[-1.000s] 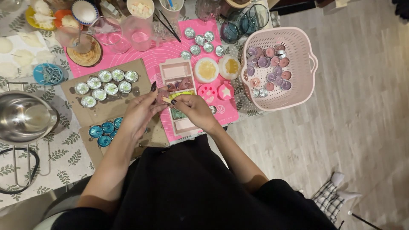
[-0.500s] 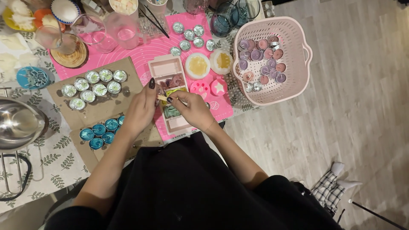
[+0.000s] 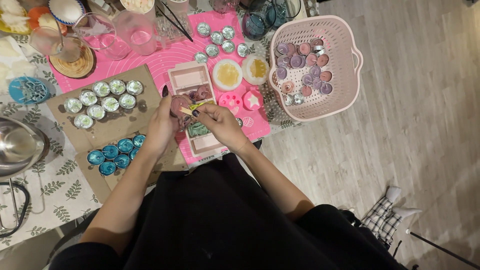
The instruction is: The recorder is preparing small candles by placing wicks and other components into containers.
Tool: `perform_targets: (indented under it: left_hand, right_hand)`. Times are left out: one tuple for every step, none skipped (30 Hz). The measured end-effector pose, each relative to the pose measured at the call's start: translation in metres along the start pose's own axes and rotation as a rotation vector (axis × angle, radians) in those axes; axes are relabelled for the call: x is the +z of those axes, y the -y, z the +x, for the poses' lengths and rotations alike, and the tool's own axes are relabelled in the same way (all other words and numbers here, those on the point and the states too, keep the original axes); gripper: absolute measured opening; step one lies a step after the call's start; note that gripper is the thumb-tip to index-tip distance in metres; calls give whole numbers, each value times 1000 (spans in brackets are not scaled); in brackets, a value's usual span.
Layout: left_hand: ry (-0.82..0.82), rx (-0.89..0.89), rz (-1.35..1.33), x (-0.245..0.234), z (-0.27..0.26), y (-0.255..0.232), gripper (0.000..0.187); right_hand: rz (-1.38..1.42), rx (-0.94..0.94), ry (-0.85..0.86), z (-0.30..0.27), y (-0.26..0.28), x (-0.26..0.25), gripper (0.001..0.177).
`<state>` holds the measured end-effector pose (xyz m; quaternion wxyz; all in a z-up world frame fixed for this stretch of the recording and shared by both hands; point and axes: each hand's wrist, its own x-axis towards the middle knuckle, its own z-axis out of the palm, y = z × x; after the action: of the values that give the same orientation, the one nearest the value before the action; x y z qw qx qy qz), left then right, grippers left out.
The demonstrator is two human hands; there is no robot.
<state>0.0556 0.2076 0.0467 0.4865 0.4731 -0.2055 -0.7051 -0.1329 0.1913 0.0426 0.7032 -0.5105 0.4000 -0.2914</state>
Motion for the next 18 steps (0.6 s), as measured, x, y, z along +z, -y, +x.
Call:
perform_targets:
  left_hand:
    - [0, -1, 0, 5, -2, -5, 52]
    - [-25, -46, -86, 11, -4, -10, 51]
    - [-51, -92, -171, 16, -7, -15, 51]
    - [-52, -93, -171, 11, -7, -9, 51]
    - [-25, -52, -97, 6, -5, -3, 54]
    - [0, -10, -24, 2, -3, 2, 56]
    - [-2, -10, -25, 1, -3, 2, 56]
    - [11, 10, 30, 1, -2, 3, 59]
    - [25, 30, 85, 0, -2, 3, 61]
    - [23, 30, 84, 1, -3, 2, 61]
    - [19, 40, 166, 1, -3, 1, 65]
    - [14, 51, 249, 2, -3, -1, 68]
    - [14, 52, 247, 5, -4, -3, 68]
    - [38, 36, 202, 7, -5, -6, 69]
    - [61, 21, 159, 9, -6, -9, 70]
    - [60, 23, 157, 10, -6, -12, 70]
    - [59, 8, 188, 12, -7, -14, 71]
    - [59, -7, 219, 13, -8, -16, 72]
  right_hand:
    - [0, 0, -1, 0, -3, -2, 21]
    - [-1, 28, -3, 0, -7, -3, 21]
    - [-1, 57, -5, -1, -10, -4, 21]
    - [0, 58, -5, -1, -8, -4, 21]
    - [6, 40, 1, 0, -5, -4, 22]
    - [13, 22, 6, 2, -3, -4, 22]
    - [13, 23, 8, 2, -4, -5, 22]
    - [-17, 42, -4, 3, -6, -6, 21]
    - [-48, 62, -15, 3, -8, -6, 21]
    - [-48, 64, -14, 3, -7, -6, 21]
    - [-56, 63, -13, 3, -5, -6, 21]
    - [-65, 62, -13, 3, -4, -6, 21]
    - [-67, 63, -12, 3, -3, -8, 21]
    - [-45, 47, 4, 2, -1, -9, 21]
    - [-23, 32, 22, 3, 0, -10, 21]
    - [-24, 32, 24, 3, 2, -12, 21]
    - [27, 130, 14, 3, 3, -14, 20]
    - [79, 228, 4, 3, 5, -16, 20]
